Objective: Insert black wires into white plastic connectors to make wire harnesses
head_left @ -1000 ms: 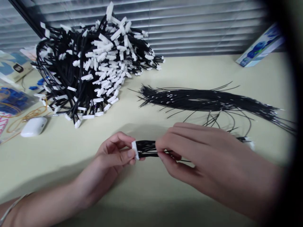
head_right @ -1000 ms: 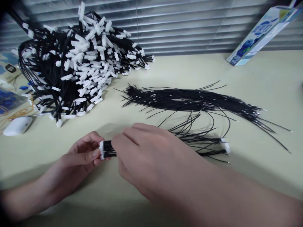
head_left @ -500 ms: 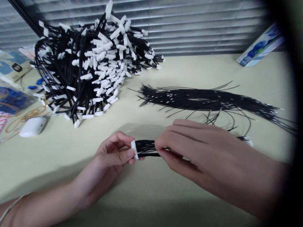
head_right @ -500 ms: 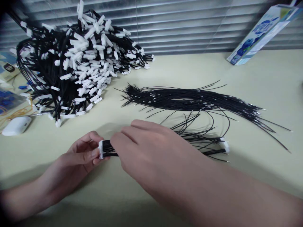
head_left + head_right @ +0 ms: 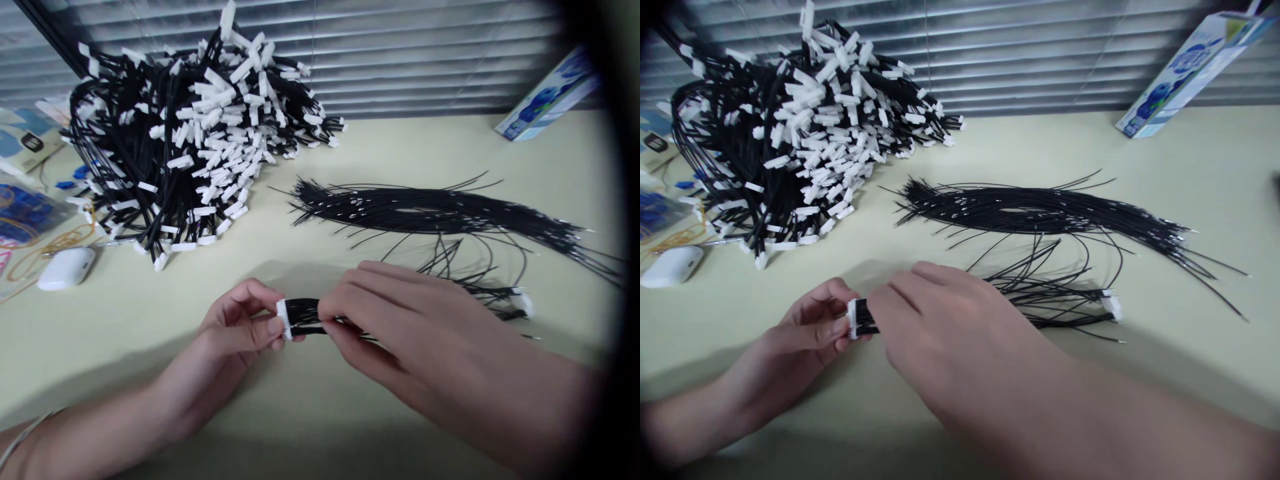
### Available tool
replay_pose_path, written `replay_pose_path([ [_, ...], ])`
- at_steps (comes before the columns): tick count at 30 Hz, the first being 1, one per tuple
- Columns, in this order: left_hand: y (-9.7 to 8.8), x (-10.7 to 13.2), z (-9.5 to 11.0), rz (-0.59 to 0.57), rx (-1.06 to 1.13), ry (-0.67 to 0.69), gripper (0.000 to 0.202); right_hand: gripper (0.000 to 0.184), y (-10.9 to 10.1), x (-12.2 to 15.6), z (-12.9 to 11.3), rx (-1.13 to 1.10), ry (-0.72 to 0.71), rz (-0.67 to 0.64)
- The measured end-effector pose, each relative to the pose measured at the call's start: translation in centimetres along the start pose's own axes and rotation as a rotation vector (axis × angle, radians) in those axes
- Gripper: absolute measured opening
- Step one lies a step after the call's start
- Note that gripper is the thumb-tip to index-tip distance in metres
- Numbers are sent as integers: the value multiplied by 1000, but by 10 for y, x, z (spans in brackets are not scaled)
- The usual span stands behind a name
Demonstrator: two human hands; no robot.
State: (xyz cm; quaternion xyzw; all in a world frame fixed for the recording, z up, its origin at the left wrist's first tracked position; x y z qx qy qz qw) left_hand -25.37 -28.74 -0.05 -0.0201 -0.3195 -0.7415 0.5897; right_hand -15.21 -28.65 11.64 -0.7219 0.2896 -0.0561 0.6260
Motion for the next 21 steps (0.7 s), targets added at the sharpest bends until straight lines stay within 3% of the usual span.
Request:
replay_pose_path([
  [21, -3, 0, -2, 3, -19, 3, 13, 10, 1, 3, -7, 132, -84, -6],
])
Point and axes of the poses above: each hand's wrist, its own x-axis away from the middle knuckle, its own y-axis out of the palm, z = x × y, the point moved 10 cm from there along -x, towards the middle knuckle, and after that the axes turned 5 degrees about -z, right-handed, at the moved point
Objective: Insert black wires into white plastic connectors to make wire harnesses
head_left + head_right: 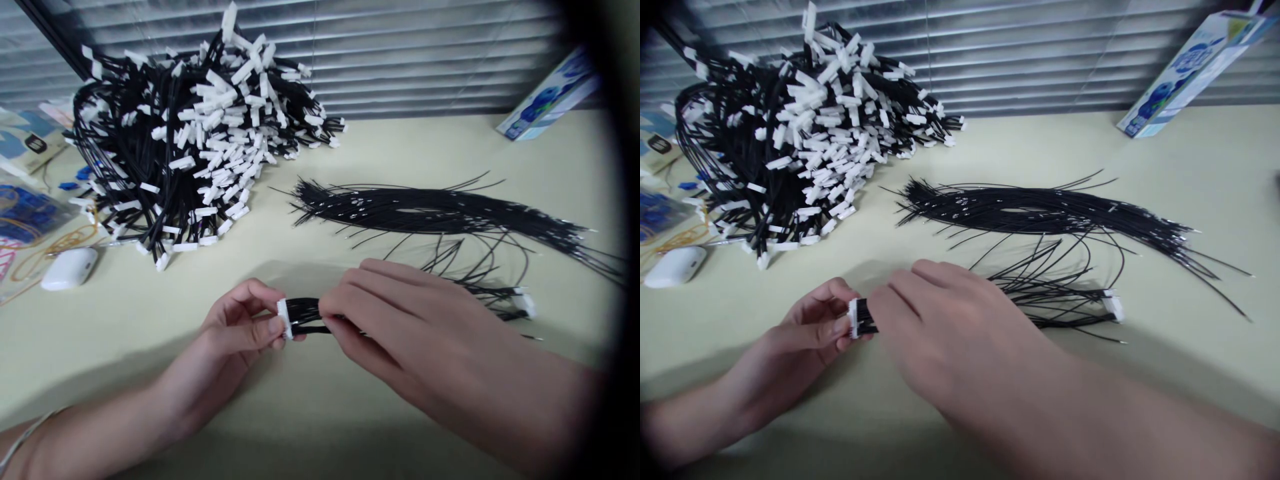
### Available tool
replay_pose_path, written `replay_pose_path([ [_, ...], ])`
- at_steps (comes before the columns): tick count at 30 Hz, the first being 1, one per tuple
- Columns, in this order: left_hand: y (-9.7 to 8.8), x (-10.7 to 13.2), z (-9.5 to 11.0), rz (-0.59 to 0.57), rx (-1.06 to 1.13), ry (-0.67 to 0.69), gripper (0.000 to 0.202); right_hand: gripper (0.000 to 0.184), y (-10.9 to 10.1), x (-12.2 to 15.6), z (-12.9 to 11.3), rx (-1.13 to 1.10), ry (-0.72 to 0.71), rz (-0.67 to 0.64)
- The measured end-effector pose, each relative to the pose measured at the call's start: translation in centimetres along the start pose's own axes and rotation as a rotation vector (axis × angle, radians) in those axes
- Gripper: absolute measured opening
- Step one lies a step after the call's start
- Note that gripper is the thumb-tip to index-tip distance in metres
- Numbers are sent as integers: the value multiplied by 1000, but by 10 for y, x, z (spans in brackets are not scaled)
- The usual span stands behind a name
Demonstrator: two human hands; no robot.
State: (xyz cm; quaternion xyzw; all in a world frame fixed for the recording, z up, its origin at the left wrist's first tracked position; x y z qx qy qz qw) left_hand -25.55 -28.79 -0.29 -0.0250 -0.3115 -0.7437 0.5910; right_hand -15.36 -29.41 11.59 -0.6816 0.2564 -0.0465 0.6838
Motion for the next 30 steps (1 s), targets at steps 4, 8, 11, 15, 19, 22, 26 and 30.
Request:
replay_pose_path([
  [4, 0, 0, 0, 0, -1, 0, 14, 9, 1, 1, -1, -14, 1, -3],
  [8, -1, 0, 0, 2, 1, 6, 14, 10, 3, 1, -2, -35, -4, 1],
  [11, 0, 0, 0, -15, -22, 8, 14, 10, 7, 1, -3, -79, -3, -7],
  [15, 0, 0, 0, -9, -53, 9, 14, 10, 13, 0, -4, -128, 7, -30],
  [19, 0, 0, 0, -7, -67, 6, 14, 12, 16, -1, -8, -105, -23, -23],
  [22, 3, 0, 0, -31, -46, 22, 17, 14, 15, 1, -13, -86, -52, 8],
  [26, 5, -1, 1, -37, -37, 31, 16, 19, 13, 3, -15, -66, -66, 41],
  [30, 4, -1, -1, -34, -36, 10, 16, 9, 15, -1, -11, -117, -34, -11],
])
Point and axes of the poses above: each hand's wrist, its own x-axis away from the middle knuckle, its own y-axis out of the palm, z = x × y, the point moved 10 cm from there along -x, towards the middle knuckle, and after that the axes turned 5 degrees about -z, right-handed, at the moved point
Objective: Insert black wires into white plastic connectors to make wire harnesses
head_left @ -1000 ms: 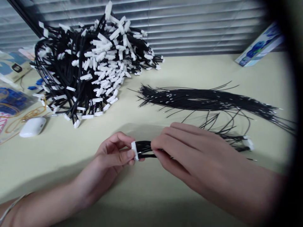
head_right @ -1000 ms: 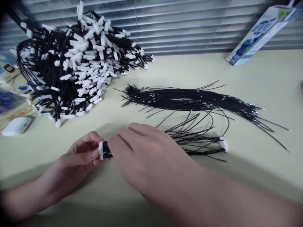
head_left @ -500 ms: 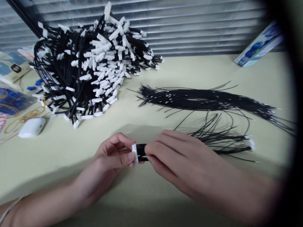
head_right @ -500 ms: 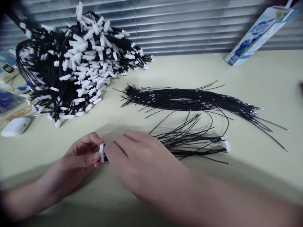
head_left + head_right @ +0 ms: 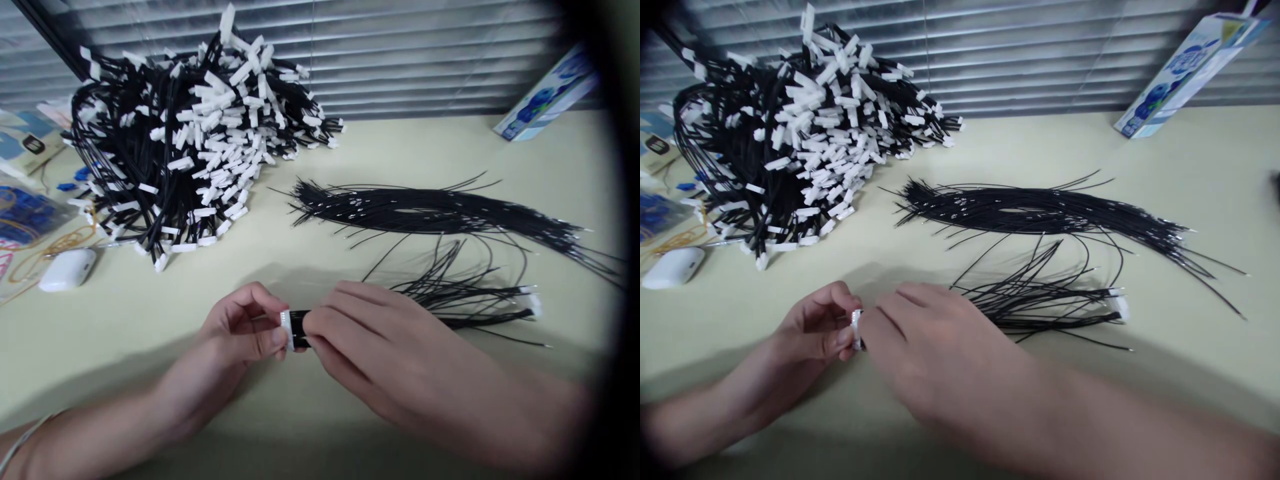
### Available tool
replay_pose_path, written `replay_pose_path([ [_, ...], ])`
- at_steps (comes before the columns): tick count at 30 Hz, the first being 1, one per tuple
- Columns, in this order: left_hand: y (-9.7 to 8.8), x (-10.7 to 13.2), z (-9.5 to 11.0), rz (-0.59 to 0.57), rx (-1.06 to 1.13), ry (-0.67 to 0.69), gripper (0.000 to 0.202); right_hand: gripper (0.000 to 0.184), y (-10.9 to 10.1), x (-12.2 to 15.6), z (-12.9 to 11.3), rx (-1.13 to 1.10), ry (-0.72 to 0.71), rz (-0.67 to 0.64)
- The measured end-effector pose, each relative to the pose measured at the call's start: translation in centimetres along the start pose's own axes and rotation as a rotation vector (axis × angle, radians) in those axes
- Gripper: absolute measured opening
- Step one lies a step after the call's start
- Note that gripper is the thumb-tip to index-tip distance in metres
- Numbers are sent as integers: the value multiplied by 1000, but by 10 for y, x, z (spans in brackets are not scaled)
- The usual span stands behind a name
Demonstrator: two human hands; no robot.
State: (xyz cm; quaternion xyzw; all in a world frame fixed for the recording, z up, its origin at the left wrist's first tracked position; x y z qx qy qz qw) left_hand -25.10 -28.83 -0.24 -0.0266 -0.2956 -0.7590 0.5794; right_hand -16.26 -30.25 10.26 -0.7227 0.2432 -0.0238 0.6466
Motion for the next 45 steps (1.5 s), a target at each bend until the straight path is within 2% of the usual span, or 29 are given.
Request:
replay_pose_path([
  [6, 4, 2, -1, -26, 0, -24, 16, 10, 7, 1, 8, -126, 102, -117],
  [10, 4, 2, -2, -35, 8, -24, 16, 8, 8, 5, 14, -174, 185, -121],
  [24, 5, 3, -3, -52, 33, -34, 16, 10, 7, 5, 9, -160, 130, -119],
  [36, 5, 3, -5, -64, 62, -46, 16, 12, 9, 6, 11, -187, 145, -159],
  [40, 4, 3, -4, -46, 47, -42, 16, 12, 9, 5, 21, -255, 253, -167],
  [43, 2, 3, -2, -17, 54, -21, 16, 12, 5, 6, 37, -329, 414, -116],
  [45, 5, 2, -1, -27, 59, -20, 16, 10, 4, 5, 41, -368, 448, -92],
])
Point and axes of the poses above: each hand's wrist, its own x-axis away from the middle knuckle, its own y-axis out of the palm, z = x × y, the point moved 10 cm from there along -x, towards the middle knuckle, and after that the axes turned 5 degrees about -z, right-handed, at the moved point
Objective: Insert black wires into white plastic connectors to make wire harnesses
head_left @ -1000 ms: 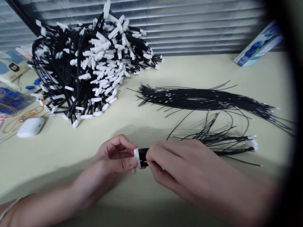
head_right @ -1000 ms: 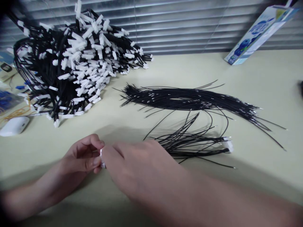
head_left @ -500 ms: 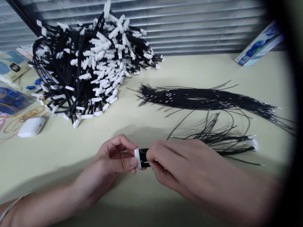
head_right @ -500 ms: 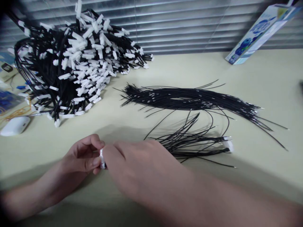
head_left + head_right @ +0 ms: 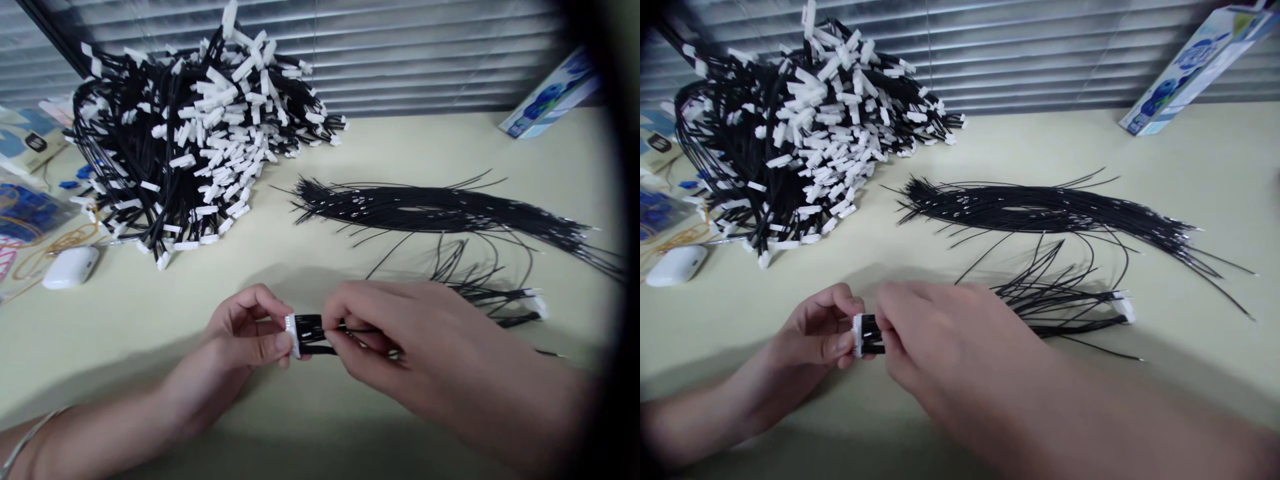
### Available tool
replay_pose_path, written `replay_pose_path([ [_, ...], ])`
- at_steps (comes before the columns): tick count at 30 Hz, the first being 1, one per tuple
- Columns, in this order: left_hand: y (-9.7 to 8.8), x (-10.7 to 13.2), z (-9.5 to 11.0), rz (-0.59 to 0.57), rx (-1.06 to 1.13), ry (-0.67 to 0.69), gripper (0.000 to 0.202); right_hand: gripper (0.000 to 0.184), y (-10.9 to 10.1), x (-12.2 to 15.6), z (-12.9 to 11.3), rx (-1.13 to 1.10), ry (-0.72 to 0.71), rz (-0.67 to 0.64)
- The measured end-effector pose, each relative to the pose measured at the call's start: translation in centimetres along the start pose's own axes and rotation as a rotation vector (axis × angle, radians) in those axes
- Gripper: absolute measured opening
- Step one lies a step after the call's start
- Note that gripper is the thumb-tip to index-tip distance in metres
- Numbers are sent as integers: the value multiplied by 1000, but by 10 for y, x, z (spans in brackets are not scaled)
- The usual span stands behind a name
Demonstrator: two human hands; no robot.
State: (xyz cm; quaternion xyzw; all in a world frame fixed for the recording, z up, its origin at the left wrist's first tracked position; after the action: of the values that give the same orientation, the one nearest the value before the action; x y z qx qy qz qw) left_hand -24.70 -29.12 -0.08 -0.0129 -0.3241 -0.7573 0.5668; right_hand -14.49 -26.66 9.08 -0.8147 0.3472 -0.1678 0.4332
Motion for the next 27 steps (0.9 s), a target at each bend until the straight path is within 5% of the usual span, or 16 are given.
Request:
replay_pose_path([
  [14, -1, -2, -1, 2, 13, -6, 16, 14, 10, 11, -19, 211, -229, -25],
  [27, 0, 1, 0, -15, 11, 2, 15, 15, 5, 16, -22, 305, -226, 60],
])
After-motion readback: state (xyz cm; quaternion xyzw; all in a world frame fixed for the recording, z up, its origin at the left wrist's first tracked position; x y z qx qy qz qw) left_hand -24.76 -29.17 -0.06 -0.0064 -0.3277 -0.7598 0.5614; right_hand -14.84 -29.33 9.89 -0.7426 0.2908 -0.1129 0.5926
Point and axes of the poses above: each hand's wrist, its own x-axis away from the middle knuckle, its own y-axis out of the palm, z = x × y, the point moved 10 cm from there along -x, towards the middle knuckle, and after that the axes turned 5 degrees about -z, right-handed, at the moved point
